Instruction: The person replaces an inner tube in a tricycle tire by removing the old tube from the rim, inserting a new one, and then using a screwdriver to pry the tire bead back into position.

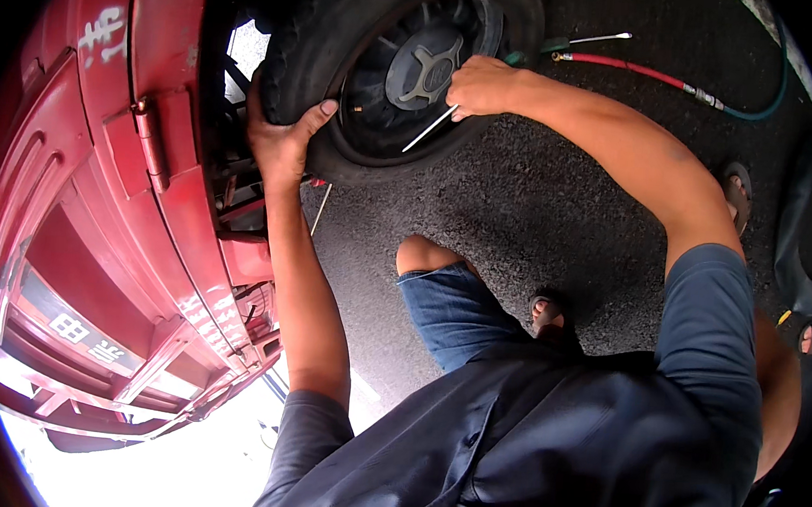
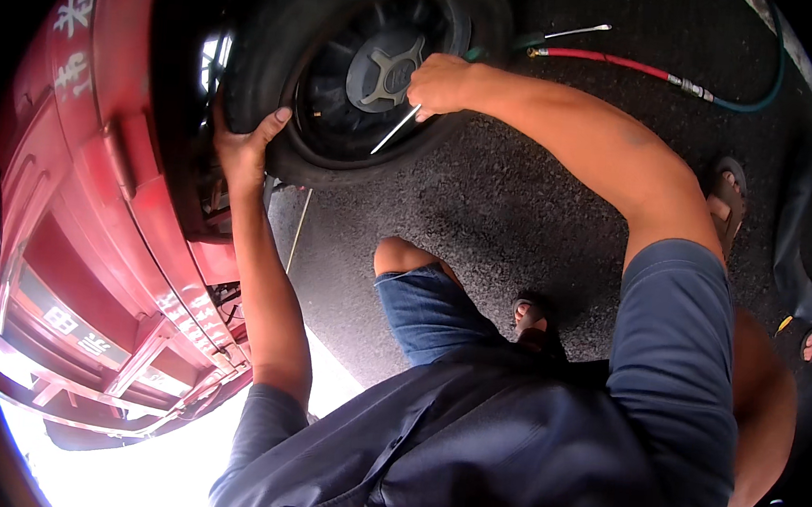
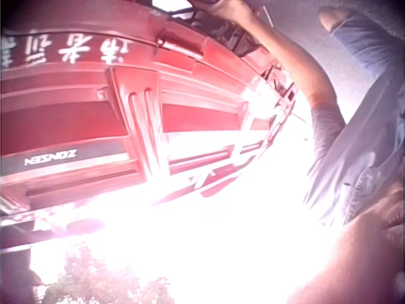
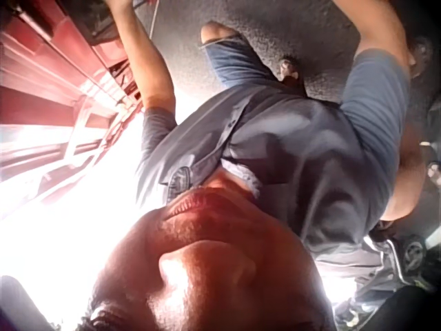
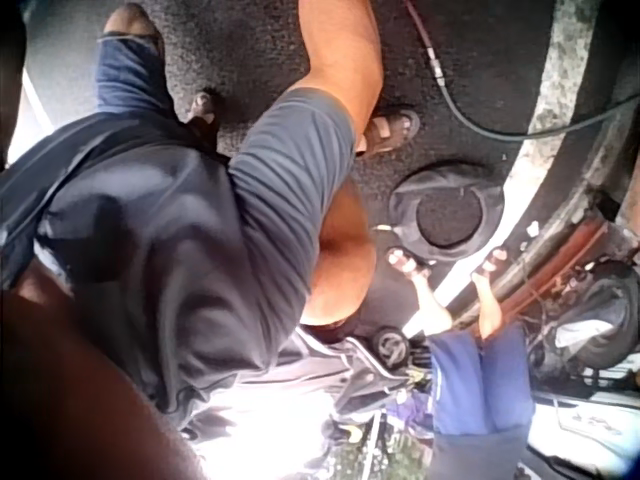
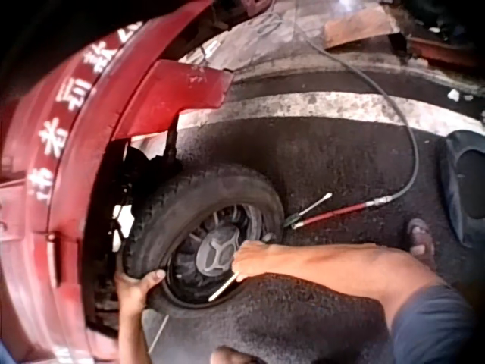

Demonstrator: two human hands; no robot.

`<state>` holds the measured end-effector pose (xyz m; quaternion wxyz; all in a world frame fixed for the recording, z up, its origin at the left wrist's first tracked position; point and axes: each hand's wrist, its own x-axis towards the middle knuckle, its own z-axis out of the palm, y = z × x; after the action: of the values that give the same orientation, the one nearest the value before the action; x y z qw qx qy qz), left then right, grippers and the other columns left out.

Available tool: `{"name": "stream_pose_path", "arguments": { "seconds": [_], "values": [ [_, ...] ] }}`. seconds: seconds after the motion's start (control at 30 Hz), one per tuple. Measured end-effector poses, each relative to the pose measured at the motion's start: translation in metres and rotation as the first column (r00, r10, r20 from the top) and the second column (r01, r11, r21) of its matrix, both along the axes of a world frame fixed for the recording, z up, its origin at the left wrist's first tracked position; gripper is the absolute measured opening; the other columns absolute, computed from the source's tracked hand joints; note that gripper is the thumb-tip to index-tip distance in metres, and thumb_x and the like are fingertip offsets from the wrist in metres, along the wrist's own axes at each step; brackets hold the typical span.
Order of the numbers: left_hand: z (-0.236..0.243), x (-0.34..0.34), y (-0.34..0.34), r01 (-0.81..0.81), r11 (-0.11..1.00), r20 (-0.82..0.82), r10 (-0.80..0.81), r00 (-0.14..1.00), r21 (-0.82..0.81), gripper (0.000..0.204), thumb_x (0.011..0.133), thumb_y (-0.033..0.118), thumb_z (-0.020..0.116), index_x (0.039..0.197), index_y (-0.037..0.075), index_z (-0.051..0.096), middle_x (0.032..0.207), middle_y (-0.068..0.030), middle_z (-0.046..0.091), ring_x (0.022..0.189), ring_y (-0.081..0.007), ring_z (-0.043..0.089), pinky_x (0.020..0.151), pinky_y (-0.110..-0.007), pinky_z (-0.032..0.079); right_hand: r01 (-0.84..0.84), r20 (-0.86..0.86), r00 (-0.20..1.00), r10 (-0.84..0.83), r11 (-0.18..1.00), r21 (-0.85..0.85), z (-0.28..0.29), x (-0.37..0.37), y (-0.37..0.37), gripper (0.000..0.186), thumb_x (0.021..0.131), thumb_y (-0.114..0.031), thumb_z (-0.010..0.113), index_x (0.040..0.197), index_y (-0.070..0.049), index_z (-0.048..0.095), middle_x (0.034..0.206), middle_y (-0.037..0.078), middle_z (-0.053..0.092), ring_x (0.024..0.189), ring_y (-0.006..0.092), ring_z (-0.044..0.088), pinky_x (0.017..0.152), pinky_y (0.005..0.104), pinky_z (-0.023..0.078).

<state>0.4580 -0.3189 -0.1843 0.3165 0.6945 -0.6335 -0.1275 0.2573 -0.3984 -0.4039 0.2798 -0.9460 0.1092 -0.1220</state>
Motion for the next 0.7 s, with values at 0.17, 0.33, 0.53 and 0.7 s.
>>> {"name": "stream_pose_path", "arguments": {
  "seconds": [0.17,0.33,0.53,0.7],
  "values": [
    [0.001,-0.004,-0.004,0.018,1.000,-0.014,-0.018,1.000,0.011,0.090,0.060,0.018,0.093,0.135,-0.004,0.049,0.122,-0.0155,0.063,0.111,-0.0244,0.060,0.100,-0.034,0.044,0.022,-0.049,0.999,-0.019,0.999,0.044,0.011,-0.001,0.005,0.034,0.086,-0.038,0.067,0.080,-0.005,0.072,0.076,0.012,0.069,0.082,0.0334,0.069,0.071,0.0458,0.054],
    [-0.001,0.008,0.003,0.005,1.000,0.011,-0.005,1.000,0.009,0.092,0.059,0.020,0.094,0.136,-0.005,0.049,0.122,-0.0165,0.063,0.111,-0.0249,0.060,0.100,-0.034,0.045,0.170,-0.247,0.969,-0.023,0.788,0.592,0.025,-0.022,0.093,0.035,0.095,-0.030,0.059,0.087,0.001,0.071,0.078,0.017,0.070,0.071,0.0296,0.071,0.065,0.0443,0.056],
    [-0.004,0.004,-0.002,0.036,0.999,-0.021,-0.036,0.999,0.002,0.091,0.059,0.019,0.093,0.135,-0.005,0.049,0.121,-0.0166,0.063,0.110,-0.0249,0.060,0.099,-0.034,0.046,-0.038,0.019,0.965,0.261,0.068,0.997,0.036,-0.015,0.232,0.043,0.102,-0.040,0.050,0.093,0.001,0.064,0.077,0.012,0.066,0.060,0.0221,0.064,0.059,0.0361,0.053],
    [-0.003,0.006,0.000,0.043,0.999,-0.017,-0.043,0.999,-0.012,0.087,0.060,0.017,0.092,0.133,-0.005,0.050,0.119,-0.0156,0.064,0.108,-0.0238,0.061,0.098,-0.034,0.046,0.263,-0.276,0.957,-0.092,0.680,0.685,0.001,-0.035,0.142,0.042,0.101,-0.047,0.044,0.112,-0.010,0.061,0.088,0.015,0.067,0.085,0.0354,0.067,0.077,0.0501,0.051]
  ]
}}
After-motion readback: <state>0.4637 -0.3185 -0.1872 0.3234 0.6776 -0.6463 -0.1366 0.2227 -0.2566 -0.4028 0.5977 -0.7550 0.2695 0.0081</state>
